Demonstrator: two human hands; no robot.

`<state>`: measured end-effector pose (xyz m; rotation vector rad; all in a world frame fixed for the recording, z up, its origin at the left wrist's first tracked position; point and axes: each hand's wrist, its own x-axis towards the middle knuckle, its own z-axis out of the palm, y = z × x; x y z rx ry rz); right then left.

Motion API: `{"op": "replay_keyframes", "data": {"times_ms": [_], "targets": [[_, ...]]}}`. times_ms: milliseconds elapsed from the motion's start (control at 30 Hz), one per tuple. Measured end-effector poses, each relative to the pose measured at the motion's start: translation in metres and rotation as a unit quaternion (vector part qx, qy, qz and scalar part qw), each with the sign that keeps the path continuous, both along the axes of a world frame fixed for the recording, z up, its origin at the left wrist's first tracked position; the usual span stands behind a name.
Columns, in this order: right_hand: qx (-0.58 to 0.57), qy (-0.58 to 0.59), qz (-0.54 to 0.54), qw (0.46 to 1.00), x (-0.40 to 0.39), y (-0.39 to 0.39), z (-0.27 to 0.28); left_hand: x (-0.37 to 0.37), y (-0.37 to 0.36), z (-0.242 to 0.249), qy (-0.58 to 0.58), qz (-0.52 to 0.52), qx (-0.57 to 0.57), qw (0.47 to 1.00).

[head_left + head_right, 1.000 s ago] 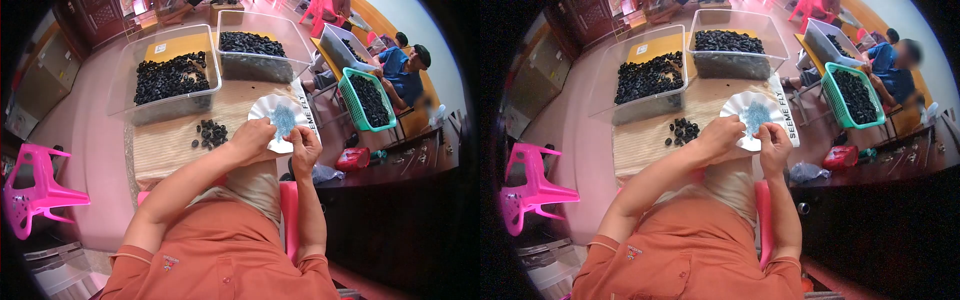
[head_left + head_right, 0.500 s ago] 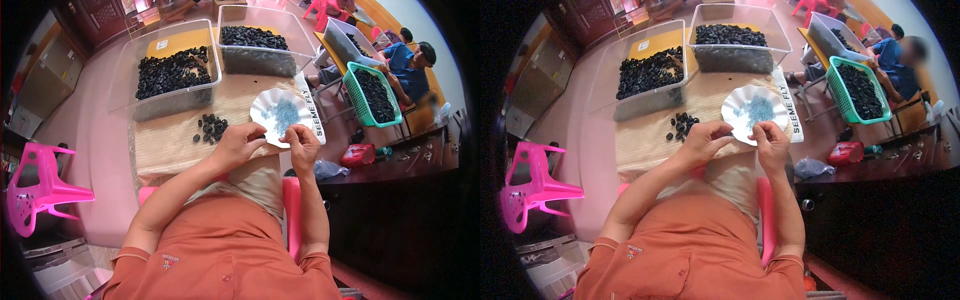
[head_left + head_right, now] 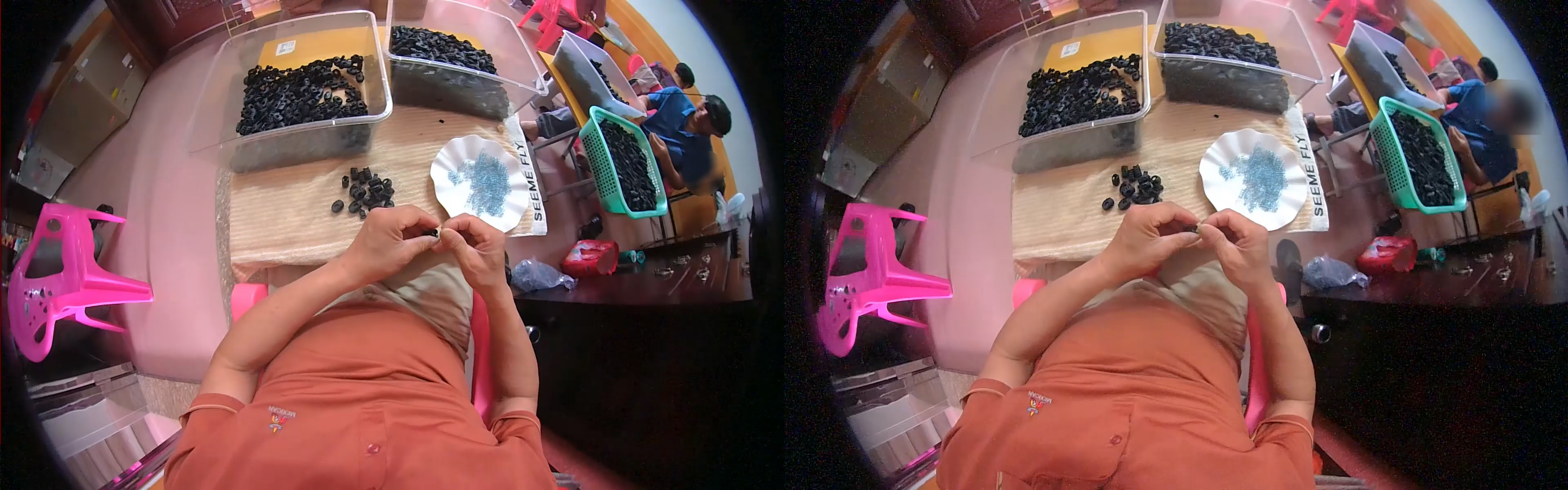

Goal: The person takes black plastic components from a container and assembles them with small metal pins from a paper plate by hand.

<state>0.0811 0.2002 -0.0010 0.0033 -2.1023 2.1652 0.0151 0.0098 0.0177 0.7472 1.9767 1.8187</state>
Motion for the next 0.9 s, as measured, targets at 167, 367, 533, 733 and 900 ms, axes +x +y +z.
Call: {"op": "replay_keyframes", "data": {"times_ms": [167, 367, 533, 733, 900], "targets": [[0.018, -0.027, 0.02, 0.999, 0.001, -0.003, 0.0, 0.004, -0.006, -0.01, 0.044, -0.001, -0.013, 0.999], [0.046, -0.035, 0.045, 0.997, 0.002, -0.012, -0.002, 0.009, -0.017, -0.011, 0.061, 0.019, 0.009, 0.998], [0.118, 0.013, 0.045, 0.992, 0.005, -0.024, -0.007, 0.012, -0.03, -0.016, 0.022, 0.007, -0.005, 1.0], [0.319, 0.138, 0.057, 0.936, 0.01, -0.048, 0.009, 0.015, -0.048, -0.024, -0.007, 0.056, 0.023, 0.998], [0.32, 0.121, 0.035, 0.939, -0.003, -0.052, 0.012, 0.017, -0.063, -0.031, -0.036, 0.123, 0.016, 0.992]]}}
